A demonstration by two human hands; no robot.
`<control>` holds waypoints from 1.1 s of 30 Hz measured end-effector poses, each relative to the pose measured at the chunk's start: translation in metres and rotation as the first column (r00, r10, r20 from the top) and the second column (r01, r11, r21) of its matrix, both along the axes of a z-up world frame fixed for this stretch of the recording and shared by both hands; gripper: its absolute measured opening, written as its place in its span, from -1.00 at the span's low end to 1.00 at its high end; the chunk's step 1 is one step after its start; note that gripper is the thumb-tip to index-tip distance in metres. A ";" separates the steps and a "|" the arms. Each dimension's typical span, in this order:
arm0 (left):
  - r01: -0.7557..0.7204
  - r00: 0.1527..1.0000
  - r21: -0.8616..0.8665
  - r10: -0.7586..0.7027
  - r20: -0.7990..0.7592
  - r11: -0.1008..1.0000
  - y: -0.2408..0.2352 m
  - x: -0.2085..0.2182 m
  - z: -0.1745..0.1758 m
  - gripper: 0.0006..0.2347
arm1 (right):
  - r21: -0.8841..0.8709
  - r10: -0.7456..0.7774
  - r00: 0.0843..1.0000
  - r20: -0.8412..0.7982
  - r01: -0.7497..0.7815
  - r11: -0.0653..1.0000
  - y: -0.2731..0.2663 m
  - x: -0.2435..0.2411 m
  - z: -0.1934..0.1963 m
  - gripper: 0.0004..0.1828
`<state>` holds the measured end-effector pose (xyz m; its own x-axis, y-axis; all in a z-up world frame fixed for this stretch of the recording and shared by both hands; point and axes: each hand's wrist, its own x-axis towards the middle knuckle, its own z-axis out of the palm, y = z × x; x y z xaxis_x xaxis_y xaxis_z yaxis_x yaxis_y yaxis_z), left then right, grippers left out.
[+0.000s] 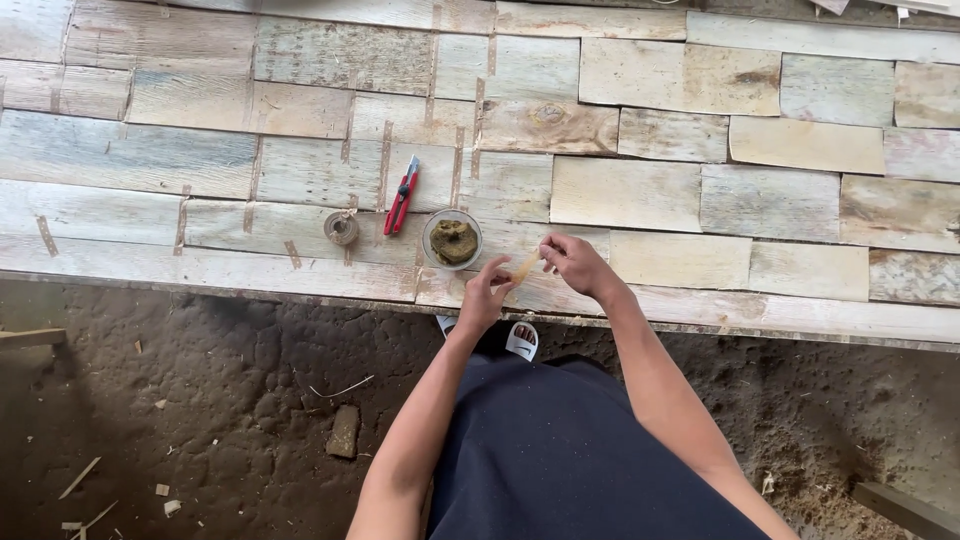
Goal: Applying adhesive to thin wood strips and placing them onto a wooden surface to create a pattern.
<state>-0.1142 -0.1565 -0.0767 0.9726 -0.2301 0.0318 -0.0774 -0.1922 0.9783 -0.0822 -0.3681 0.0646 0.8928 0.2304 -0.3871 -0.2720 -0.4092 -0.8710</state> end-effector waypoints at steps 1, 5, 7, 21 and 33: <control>-0.002 1.000 0.001 0.002 0.002 1.000 0.000 -0.002 -0.002 -0.53 | 0.001 0.002 1.000 0.002 -0.002 1.000 -0.003 0.002 0.001 -0.75; -0.028 0.993 0.045 0.033 -0.117 0.999 0.005 -0.009 -0.012 -0.49 | -0.244 0.130 0.987 0.093 -0.104 0.964 -0.006 0.009 0.005 -0.75; -0.040 0.984 0.068 0.051 -0.170 0.997 0.007 -0.011 -0.002 -0.48 | -0.317 0.183 0.978 0.097 -0.144 0.937 -0.004 0.016 0.006 -0.76; -0.171 0.805 0.214 0.262 -0.532 0.962 0.018 -0.016 -0.049 -0.56 | -0.625 0.392 0.919 0.052 -0.276 0.730 0.037 0.064 -0.114 -0.78; -0.101 0.759 0.318 0.280 -0.587 0.943 0.023 -0.012 -0.079 -0.61 | -0.711 0.312 0.948 -0.067 -0.265 0.651 0.051 0.069 -0.151 -0.81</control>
